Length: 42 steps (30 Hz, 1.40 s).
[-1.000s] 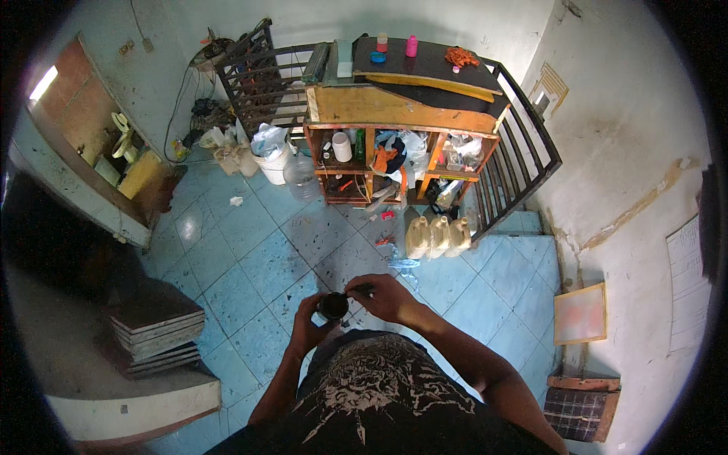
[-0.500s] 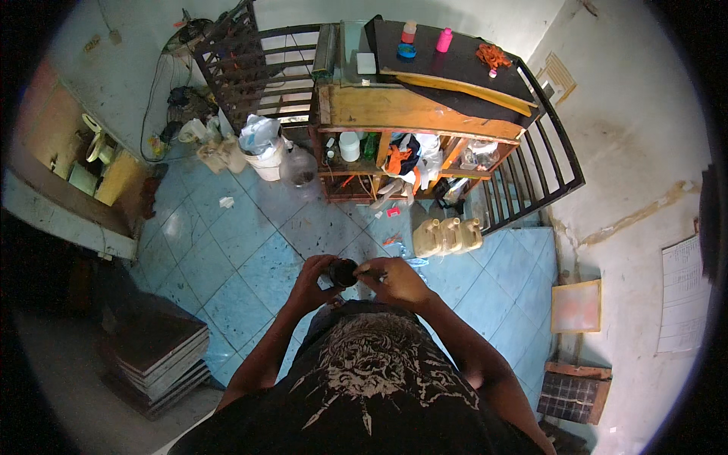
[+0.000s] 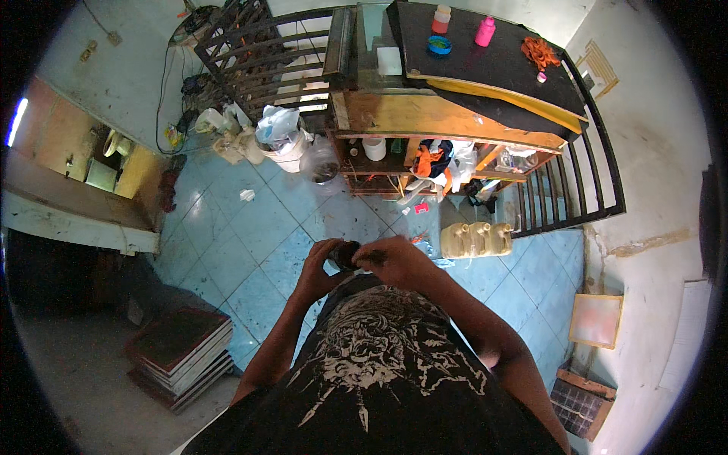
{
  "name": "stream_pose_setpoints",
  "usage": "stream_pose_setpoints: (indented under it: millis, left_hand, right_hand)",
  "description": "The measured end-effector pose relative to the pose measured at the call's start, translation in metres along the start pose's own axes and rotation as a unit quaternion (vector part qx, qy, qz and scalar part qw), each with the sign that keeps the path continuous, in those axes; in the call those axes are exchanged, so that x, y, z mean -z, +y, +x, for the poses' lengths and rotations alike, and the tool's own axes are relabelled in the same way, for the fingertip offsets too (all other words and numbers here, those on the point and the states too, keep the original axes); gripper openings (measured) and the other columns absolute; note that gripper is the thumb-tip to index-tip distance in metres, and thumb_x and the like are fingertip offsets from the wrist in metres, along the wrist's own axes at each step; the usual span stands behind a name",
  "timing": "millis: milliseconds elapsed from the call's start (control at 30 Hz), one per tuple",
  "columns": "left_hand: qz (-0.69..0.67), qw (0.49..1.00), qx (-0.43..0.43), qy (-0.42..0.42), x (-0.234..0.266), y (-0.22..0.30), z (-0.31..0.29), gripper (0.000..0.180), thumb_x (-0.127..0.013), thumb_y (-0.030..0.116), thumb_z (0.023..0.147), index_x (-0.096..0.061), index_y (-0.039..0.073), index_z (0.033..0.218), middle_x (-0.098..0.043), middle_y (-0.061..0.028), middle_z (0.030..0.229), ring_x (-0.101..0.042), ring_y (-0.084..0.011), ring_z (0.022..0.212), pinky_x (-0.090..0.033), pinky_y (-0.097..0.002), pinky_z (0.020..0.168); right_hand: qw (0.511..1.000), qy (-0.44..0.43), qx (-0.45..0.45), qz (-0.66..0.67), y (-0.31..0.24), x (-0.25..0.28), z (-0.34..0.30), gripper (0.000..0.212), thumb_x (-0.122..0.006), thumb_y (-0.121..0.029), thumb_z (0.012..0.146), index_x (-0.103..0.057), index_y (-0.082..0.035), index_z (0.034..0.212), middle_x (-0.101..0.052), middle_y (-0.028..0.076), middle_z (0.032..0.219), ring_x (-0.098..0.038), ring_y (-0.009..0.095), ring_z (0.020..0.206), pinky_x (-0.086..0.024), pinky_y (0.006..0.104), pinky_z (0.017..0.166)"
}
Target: The person mixes paint in a small container using a spatula and then wipes the tool with a cloth.
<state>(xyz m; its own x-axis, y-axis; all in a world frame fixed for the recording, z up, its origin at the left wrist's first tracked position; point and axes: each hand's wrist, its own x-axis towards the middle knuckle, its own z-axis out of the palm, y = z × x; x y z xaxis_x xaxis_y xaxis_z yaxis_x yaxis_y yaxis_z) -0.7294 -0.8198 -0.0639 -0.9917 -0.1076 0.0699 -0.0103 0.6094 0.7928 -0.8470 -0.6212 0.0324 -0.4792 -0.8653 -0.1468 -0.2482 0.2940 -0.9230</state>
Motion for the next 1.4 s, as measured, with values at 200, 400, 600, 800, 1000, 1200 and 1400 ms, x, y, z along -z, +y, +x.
stream_pose_setpoints:
  millis: [200, 400, 600, 800, 1000, 1200, 1400]
  left_hand:
    - [-0.048, 0.999, -0.004, 0.010, -0.006, -0.004, 0.052, 0.074, -0.086, 0.017, 0.062, -0.052, 0.007, 0.126, -0.054, -0.0154, 0.122, -0.052, -0.0329, 0.115, -0.044, -0.0417, 0.097]
    - [-0.064, 0.997, -0.051, -0.013, 0.009, 0.007, 0.119, 0.071, -0.086, 0.014, 0.062, -0.053, 0.006, 0.124, -0.055, -0.0137, 0.124, -0.052, -0.0298, 0.118, -0.043, -0.0401, 0.099]
    - [-0.123, 0.980, -0.149, -0.055, 0.019, -0.018, 0.187, 0.073, -0.085, 0.013, 0.061, -0.050, 0.004, 0.125, -0.055, -0.0165, 0.120, -0.053, -0.0327, 0.115, -0.044, -0.0399, 0.096]
    - [-0.118, 0.962, -0.212, -0.127, 0.067, -0.018, 0.254, 0.077, -0.085, 0.018, 0.063, -0.048, 0.005, 0.129, -0.054, -0.0144, 0.125, -0.053, -0.0296, 0.117, -0.043, -0.0393, 0.098]
    - [-0.149, 0.948, -0.225, -0.168, 0.095, -0.032, 0.303, 0.072, -0.083, 0.022, 0.066, -0.049, 0.005, 0.126, -0.055, -0.0140, 0.125, -0.055, -0.0285, 0.114, -0.041, -0.0386, 0.099]
    - [-0.129, 0.942, -0.260, -0.169, 0.119, -0.026, 0.343, 0.072, -0.084, 0.021, 0.064, -0.049, 0.002, 0.125, -0.053, -0.0166, 0.125, -0.053, -0.0316, 0.115, -0.040, -0.0403, 0.100]
    - [-0.097, 0.952, -0.266, -0.116, 0.130, -0.023, 0.363, 0.073, -0.085, 0.022, 0.063, -0.050, 0.003, 0.124, -0.054, -0.0175, 0.125, -0.050, -0.0320, 0.120, -0.039, -0.0413, 0.101]
  right_hand:
    - [0.995, 0.030, 0.062, -0.078, 0.009, 0.043, 0.026, 0.016, -0.065, -0.010, 0.085, -0.068, -0.005, 0.100, -0.070, 0.014, 0.091, -0.067, 0.019, 0.083, -0.051, 0.0315, 0.076]
    - [0.985, 0.150, 0.037, -0.072, -0.019, 0.087, 0.037, 0.017, -0.064, -0.014, 0.086, -0.067, -0.002, 0.099, -0.070, 0.013, 0.092, -0.067, 0.022, 0.085, -0.051, 0.0334, 0.077]
    - [0.962, 0.264, -0.013, -0.074, -0.030, 0.112, 0.063, 0.014, -0.063, -0.012, 0.087, -0.068, -0.003, 0.096, -0.070, 0.012, 0.092, -0.067, 0.022, 0.083, -0.051, 0.0319, 0.076]
    - [0.928, 0.356, 0.005, -0.109, -0.053, 0.112, 0.107, 0.011, -0.066, -0.006, 0.084, -0.068, -0.003, 0.094, -0.070, 0.012, 0.091, -0.068, 0.023, 0.082, -0.052, 0.0320, 0.073]
    - [0.906, 0.404, 0.016, -0.120, -0.083, 0.119, 0.137, 0.016, -0.066, -0.013, 0.084, -0.068, -0.006, 0.098, -0.069, 0.015, 0.091, -0.067, 0.031, 0.080, -0.053, 0.0368, 0.073]
    - [0.914, 0.324, 0.030, -0.243, -0.102, 0.119, 0.150, 0.026, -0.067, -0.007, 0.078, -0.067, -0.012, 0.104, -0.066, 0.007, 0.109, -0.064, 0.027, 0.099, -0.053, 0.0378, 0.081]
    - [0.903, 0.297, 0.017, -0.311, -0.108, 0.112, 0.164, 0.041, -0.066, -0.004, 0.071, -0.066, -0.017, 0.110, -0.064, 0.006, 0.116, -0.064, 0.028, 0.099, -0.054, 0.0371, 0.079]
